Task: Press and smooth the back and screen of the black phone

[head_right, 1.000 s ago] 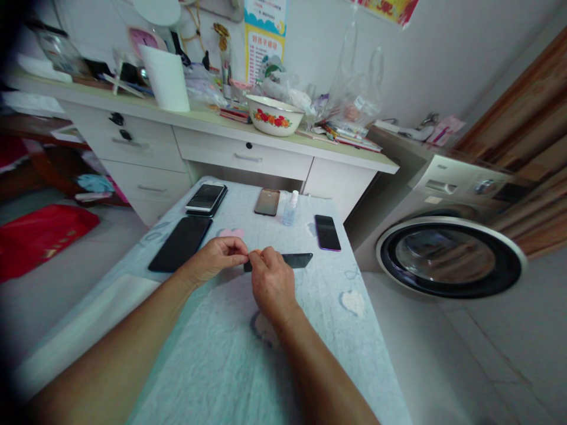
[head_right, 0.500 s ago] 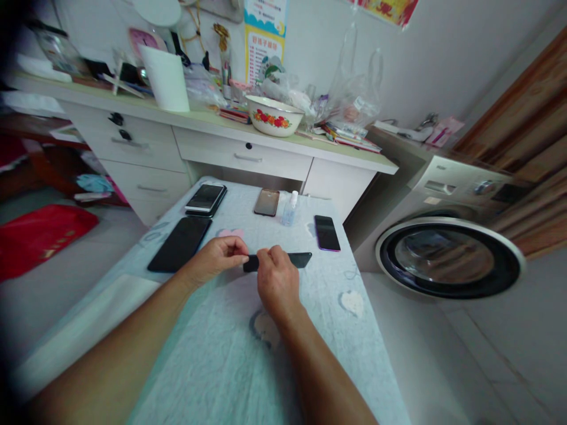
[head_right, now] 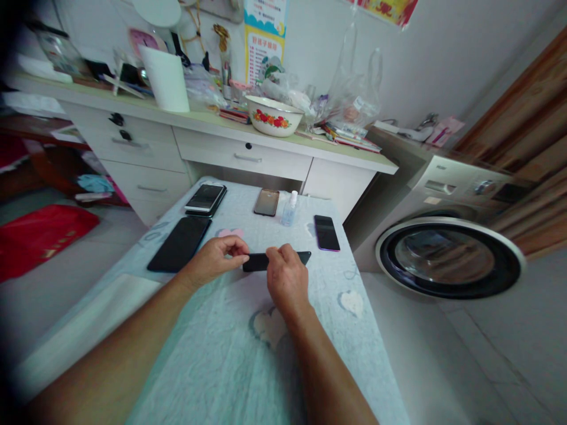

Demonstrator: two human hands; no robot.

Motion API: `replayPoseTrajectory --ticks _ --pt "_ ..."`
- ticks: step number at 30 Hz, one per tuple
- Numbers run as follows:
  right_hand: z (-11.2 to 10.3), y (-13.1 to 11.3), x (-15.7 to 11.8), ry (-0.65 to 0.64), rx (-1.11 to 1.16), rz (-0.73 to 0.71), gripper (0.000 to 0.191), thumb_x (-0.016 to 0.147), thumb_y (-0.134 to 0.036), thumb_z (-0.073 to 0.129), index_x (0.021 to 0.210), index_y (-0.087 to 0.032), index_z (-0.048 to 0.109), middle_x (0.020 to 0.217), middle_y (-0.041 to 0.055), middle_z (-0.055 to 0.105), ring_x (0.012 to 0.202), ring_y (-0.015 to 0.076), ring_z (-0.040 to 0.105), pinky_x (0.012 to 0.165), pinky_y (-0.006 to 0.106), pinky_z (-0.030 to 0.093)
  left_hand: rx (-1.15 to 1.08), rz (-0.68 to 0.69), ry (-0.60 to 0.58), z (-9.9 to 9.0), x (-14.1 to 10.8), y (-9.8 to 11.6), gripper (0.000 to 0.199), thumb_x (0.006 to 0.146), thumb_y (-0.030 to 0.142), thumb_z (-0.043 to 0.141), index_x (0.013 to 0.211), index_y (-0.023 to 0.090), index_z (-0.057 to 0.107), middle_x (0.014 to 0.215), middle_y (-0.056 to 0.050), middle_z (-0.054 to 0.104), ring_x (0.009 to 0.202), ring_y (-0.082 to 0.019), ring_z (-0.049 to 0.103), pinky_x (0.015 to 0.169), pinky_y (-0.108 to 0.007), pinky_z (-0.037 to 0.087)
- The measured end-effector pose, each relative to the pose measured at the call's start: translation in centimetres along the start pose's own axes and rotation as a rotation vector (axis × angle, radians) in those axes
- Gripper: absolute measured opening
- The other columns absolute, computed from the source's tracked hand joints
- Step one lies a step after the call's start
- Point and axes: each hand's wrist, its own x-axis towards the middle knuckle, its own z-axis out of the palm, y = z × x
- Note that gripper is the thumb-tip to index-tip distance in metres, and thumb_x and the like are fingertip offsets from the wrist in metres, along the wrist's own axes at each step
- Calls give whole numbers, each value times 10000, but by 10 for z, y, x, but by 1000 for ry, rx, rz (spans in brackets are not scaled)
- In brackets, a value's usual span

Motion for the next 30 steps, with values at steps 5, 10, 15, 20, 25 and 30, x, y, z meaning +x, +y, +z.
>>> replayPoseTrajectory --ticks 5,10,15,20,25,30 --pt "-5 18 0 45 -9 53 248 871 -145 476 982 -239 676 865 23 556 785 138 531 669 227 383 95 43 21 0 -2 2 86 712 234 625 754 161 639 699 15 603 629 -112 554 628 -249 456" --pt "-8 30 -2 88 -25 104 237 866 -159 474 950 -230 684 860 24 559 770 141 530 662 238 375 199 85 22 0 -2 7 44 737 207 599 742 171 625 725 14 612 650 -114 566 637 -243 450" --pt "-8 24 -3 69 -25 95 228 866 -149 470 942 -227 670 855 25 547 775 145 520 655 235 369 383 88 -3 0 -5 24 27 745 183 587 729 183 608 731 10 606 649 -126 565 616 -250 426" --pt "-2 6 -4 22 -17 32 218 892 -145 458 960 -225 649 867 28 543 784 142 518 663 226 371 489 111 65 6 -10 23 65 765 167 580 806 201 617 785 -2 616 716 -150 583 641 -266 434" --pt "9 -9 -3 10 -16 -32 227 938 -194 428 1017 -227 638 874 30 552 777 140 517 662 219 374 405 110 184 16 -17 14 88 811 196 558 858 202 633 855 -15 607 742 -146 593 683 -272 465" --pt "10 -12 -2 -6 17 -68 251 946 -200 417 1071 -232 632 902 30 563 814 136 532 701 212 389 335 135 235 22 -22 10 107 854 221 522 867 199 626 842 -15 589 756 -145 588 696 -263 462"
